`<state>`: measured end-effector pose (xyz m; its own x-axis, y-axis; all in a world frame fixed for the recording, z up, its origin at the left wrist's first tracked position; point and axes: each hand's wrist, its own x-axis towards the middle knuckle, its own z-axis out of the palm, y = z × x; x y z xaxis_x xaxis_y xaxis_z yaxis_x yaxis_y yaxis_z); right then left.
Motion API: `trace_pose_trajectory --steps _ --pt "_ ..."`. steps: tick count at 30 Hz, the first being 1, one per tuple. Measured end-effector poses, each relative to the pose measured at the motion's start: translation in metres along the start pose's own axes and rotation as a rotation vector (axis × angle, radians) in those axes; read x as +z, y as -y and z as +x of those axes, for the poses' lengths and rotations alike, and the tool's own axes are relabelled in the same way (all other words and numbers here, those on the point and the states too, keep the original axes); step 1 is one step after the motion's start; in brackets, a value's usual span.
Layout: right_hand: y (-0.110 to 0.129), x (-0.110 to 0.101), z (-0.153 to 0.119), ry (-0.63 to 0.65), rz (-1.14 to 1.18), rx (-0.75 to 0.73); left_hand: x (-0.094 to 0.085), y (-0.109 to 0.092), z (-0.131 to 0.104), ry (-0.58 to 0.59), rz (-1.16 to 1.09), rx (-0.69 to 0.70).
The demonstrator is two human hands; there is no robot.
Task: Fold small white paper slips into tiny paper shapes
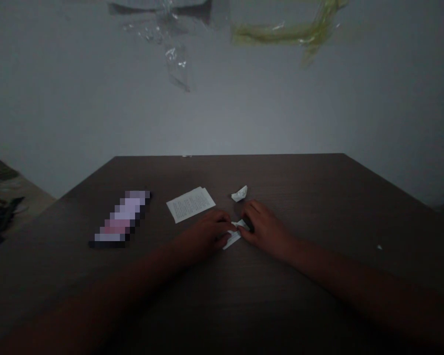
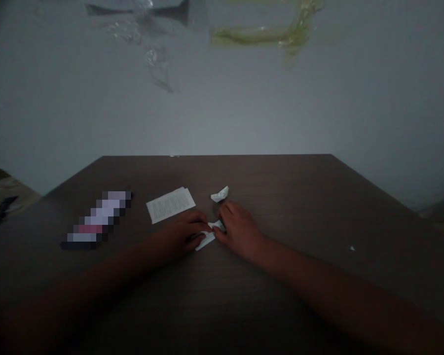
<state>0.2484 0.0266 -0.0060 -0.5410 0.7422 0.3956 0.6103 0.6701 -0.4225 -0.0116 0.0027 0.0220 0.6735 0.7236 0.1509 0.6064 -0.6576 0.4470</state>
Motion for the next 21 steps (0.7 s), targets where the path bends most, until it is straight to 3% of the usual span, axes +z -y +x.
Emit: trace_pose_trajectory --steps 11,21 --pt "-0.009 0.004 0.004 -0.031 0.054 0.113 -0.003 -0.004 0.001 -0.005 0.004 -0.010" --pt "-0.021 0.001 -0.001 -0.040 -0.017 0.094 -0.003 -0.005 -0.002 -0.006 0.001 -0.014"
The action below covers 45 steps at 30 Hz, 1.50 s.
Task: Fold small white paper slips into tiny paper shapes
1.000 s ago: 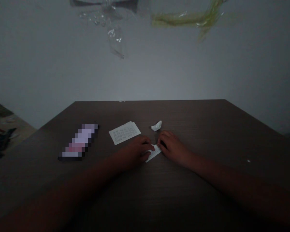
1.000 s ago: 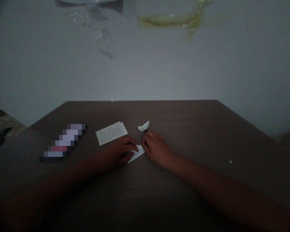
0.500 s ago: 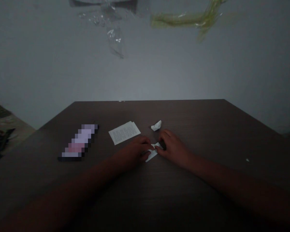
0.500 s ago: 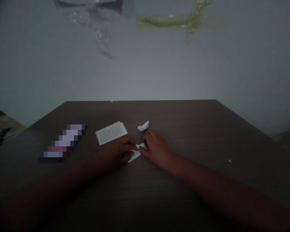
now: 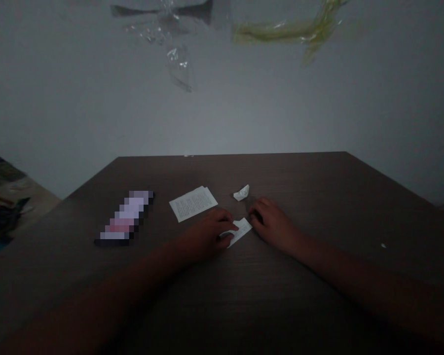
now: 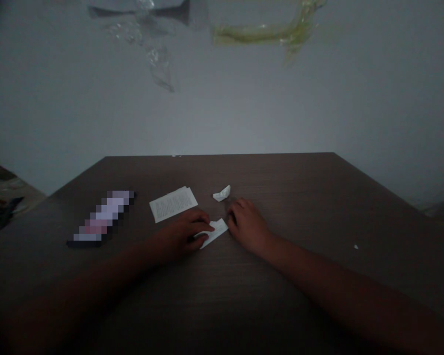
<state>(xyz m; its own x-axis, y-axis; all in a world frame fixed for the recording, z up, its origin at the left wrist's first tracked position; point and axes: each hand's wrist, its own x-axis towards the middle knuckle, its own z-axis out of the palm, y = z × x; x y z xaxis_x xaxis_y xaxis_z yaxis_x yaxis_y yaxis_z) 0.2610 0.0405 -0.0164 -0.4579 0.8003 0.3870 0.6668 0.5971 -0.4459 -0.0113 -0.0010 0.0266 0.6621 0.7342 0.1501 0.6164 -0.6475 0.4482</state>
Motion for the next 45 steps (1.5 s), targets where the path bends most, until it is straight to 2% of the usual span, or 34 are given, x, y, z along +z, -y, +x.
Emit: trace_pose_trajectory --steps 5,10,15,20,22,24,26,28,30,33,35,37,41,45 --pt "0.007 -0.006 0.001 0.063 0.049 -0.047 0.002 0.002 0.000 0.013 -0.018 -0.034" --pt "0.008 -0.009 0.003 0.090 0.154 -0.016 -0.001 0.003 0.000 0.017 -0.056 -0.054" --pt "0.010 -0.009 0.005 0.122 0.192 0.013 0.002 0.009 -0.001 -0.027 -0.073 -0.054" --pt "0.014 -0.008 0.005 0.096 0.285 0.069 0.005 0.014 -0.002 -0.066 -0.090 -0.031" --pt "0.012 -0.009 0.005 0.045 0.328 0.097 0.003 0.014 -0.002 -0.104 -0.113 -0.038" --pt "0.010 -0.010 0.005 -0.084 0.333 0.089 0.001 0.014 -0.002 -0.160 -0.128 -0.046" --pt "0.008 -0.014 0.005 -0.250 0.272 0.015 -0.002 0.015 -0.003 -0.217 -0.128 -0.042" --pt "0.009 -0.017 0.003 -0.342 0.164 -0.117 -0.003 0.016 -0.003 -0.258 -0.118 -0.025" --pt "0.012 -0.019 0.001 -0.310 0.049 -0.270 -0.003 0.018 -0.003 -0.298 -0.100 -0.009" --pt "0.021 -0.018 -0.003 -0.102 -0.070 -0.470 0.000 0.021 -0.004 -0.335 -0.067 0.021" --pt "0.026 -0.017 -0.005 0.060 -0.066 -0.547 0.002 0.022 -0.005 -0.315 -0.042 0.037" --pt "0.028 -0.016 -0.006 0.155 -0.014 -0.581 0.004 0.022 -0.004 -0.265 -0.006 0.037" --pt "0.030 -0.017 -0.009 0.127 0.123 -0.592 0.003 0.015 -0.001 -0.116 0.129 0.019" --pt "0.035 -0.022 -0.014 0.057 0.319 -0.412 -0.005 0.004 0.002 -0.002 0.193 0.004"
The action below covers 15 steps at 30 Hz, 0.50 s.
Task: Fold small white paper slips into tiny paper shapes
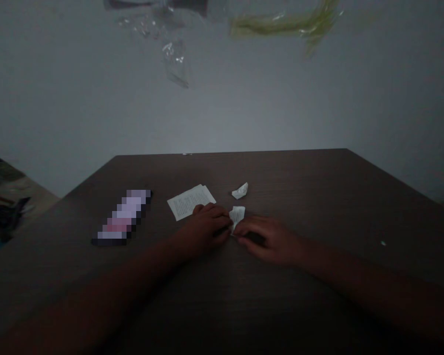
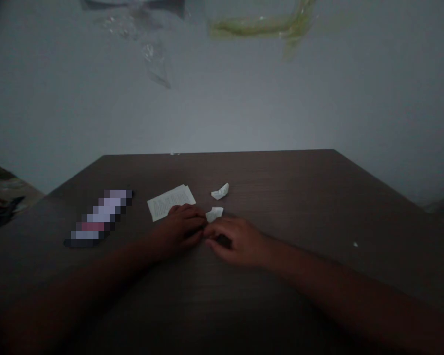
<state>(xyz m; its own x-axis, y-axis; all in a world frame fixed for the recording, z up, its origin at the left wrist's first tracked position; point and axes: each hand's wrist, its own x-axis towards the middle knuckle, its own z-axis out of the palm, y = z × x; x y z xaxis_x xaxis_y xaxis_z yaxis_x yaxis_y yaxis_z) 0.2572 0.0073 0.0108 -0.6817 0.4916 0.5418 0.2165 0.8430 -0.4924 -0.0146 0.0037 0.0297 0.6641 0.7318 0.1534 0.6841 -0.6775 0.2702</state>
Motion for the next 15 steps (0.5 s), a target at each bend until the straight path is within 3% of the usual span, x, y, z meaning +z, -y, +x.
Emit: trace_pose_trajectory --steps 4,10,15 --pt "-0.005 -0.004 0.001 -0.113 -0.059 0.126 -0.005 -0.005 -0.002 0.046 -0.059 0.030" --pt "-0.017 -0.009 0.005 0.174 -0.209 0.105 -0.001 -0.005 -0.004 0.019 -0.128 0.007" --pt "-0.013 -0.008 0.004 0.244 -0.287 0.120 0.002 -0.005 -0.006 0.026 -0.139 -0.043"
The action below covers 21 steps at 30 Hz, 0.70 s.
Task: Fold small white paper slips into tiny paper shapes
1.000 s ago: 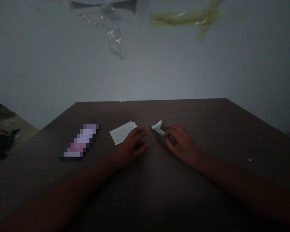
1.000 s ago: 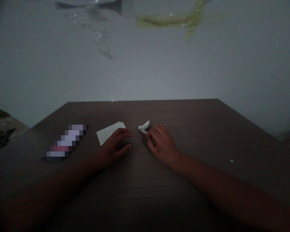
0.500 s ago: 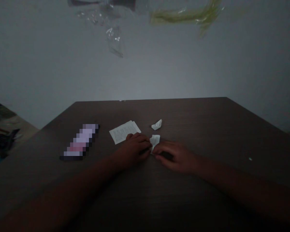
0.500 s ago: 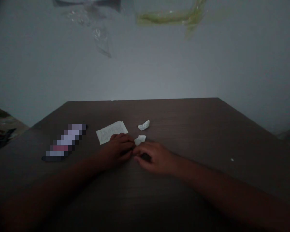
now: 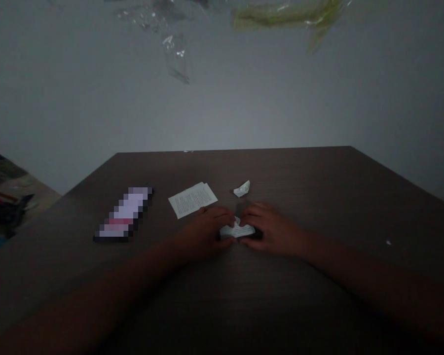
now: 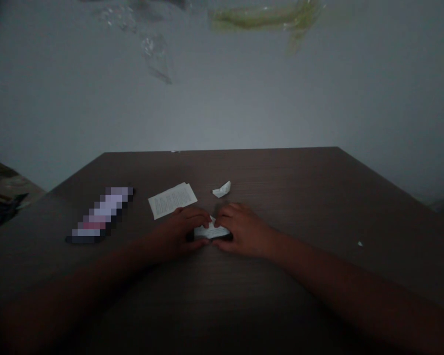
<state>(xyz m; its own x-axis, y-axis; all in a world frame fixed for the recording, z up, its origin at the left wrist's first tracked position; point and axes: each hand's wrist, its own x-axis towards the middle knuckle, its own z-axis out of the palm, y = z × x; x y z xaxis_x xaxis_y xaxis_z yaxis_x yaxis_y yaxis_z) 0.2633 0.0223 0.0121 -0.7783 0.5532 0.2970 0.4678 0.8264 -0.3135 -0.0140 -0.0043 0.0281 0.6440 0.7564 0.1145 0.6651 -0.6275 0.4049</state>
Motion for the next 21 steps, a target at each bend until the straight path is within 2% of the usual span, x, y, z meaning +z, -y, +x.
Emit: trace_pose_trajectory --steps 12,21 --pt "-0.004 0.005 -0.002 -0.058 -0.083 -0.070 -0.001 0.002 0.004 -0.023 -0.025 0.095" --pt "-0.010 0.011 0.002 -0.102 0.073 0.045 0.000 0.002 0.004 -0.102 -0.049 0.027"
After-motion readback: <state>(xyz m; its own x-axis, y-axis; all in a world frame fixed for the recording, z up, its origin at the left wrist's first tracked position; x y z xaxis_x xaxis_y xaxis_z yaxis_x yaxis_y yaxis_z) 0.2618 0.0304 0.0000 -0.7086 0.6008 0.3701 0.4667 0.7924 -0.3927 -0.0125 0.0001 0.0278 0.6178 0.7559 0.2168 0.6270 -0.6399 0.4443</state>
